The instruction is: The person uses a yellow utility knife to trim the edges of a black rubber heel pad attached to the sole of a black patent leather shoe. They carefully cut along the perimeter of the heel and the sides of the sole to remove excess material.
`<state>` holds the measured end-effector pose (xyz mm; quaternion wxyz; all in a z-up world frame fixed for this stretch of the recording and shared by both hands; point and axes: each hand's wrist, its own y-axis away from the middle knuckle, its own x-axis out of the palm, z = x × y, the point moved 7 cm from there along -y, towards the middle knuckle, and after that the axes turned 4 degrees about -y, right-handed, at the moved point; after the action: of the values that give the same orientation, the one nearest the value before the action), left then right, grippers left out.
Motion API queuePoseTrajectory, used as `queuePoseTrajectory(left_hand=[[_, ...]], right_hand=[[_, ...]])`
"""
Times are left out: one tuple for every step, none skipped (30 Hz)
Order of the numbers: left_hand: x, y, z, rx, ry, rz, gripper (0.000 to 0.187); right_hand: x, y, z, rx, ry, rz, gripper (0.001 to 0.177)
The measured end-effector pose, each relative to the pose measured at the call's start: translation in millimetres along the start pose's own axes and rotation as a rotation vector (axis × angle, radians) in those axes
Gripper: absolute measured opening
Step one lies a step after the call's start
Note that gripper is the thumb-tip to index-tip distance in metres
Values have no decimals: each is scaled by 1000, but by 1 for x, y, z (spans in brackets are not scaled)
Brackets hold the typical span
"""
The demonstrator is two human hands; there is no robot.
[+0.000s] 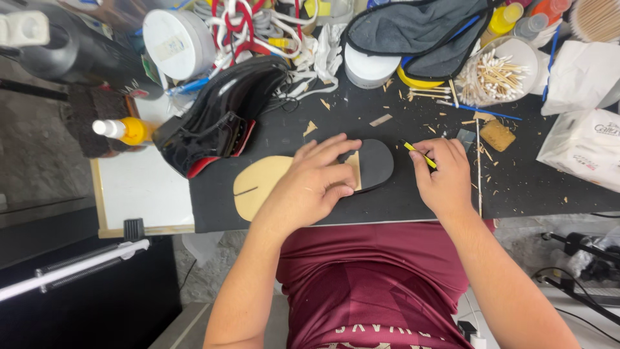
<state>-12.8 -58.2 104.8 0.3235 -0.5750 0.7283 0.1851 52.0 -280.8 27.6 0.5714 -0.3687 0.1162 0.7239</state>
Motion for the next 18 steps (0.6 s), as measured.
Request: queuePoseTrajectory(left_hand=[[-1,0,3,0,41,-9,11],[-1,0,6,-6,85,-20,10],[-2,1,9,-12,129,-31,10],[-4,4,11,-24,161,-50,11],[-6,8,14,-37,194,-69,12],[-7,9,16,-46,228,-88,13],[-10,11,19,-62,225,-120,12],[-11,14,21,-84,227,-148,12],[-12,17,23,-106,228,-177,11],[-16,17,28,-133,241,-236,10],[-18,16,32,-159,255,-295,9],[-22,17,36,-190,268,-351,9],[-24,18,39,-211,280,-382,7],[-26,18,41,-227,299,-405,6],[-27,18,43,-242,317,-428,5],[-28,14,46,-258,340,-439,4],[-30,12,49,-275,362,-449,3],[-34,14,52,-304,377,-468,2]], right_hand=[[3,-3,1,-16,-2,-4,10],[6,-6,2,-32,-5,0,10],[10,-9,2,-49,-7,4,9],[12,-10,4,-71,20,-12,10],[15,-9,6,-93,46,-29,10],[15,-10,7,-115,75,-47,10],[16,-11,6,-114,89,-50,12],[17,-10,5,-107,103,-48,14],[18,-9,5,-100,117,-45,16],[18,-9,5,-100,119,-48,17],[16,-10,6,-100,121,-50,18],[17,-10,7,-97,121,-49,19],[18,-11,8,-101,110,-50,19],[17,-12,10,-99,106,-54,19],[16,-13,11,-97,102,-58,19],[15,-15,13,-112,101,-50,20],[15,-20,15,-128,101,-41,21],[17,-24,18,-151,88,-23,22]])
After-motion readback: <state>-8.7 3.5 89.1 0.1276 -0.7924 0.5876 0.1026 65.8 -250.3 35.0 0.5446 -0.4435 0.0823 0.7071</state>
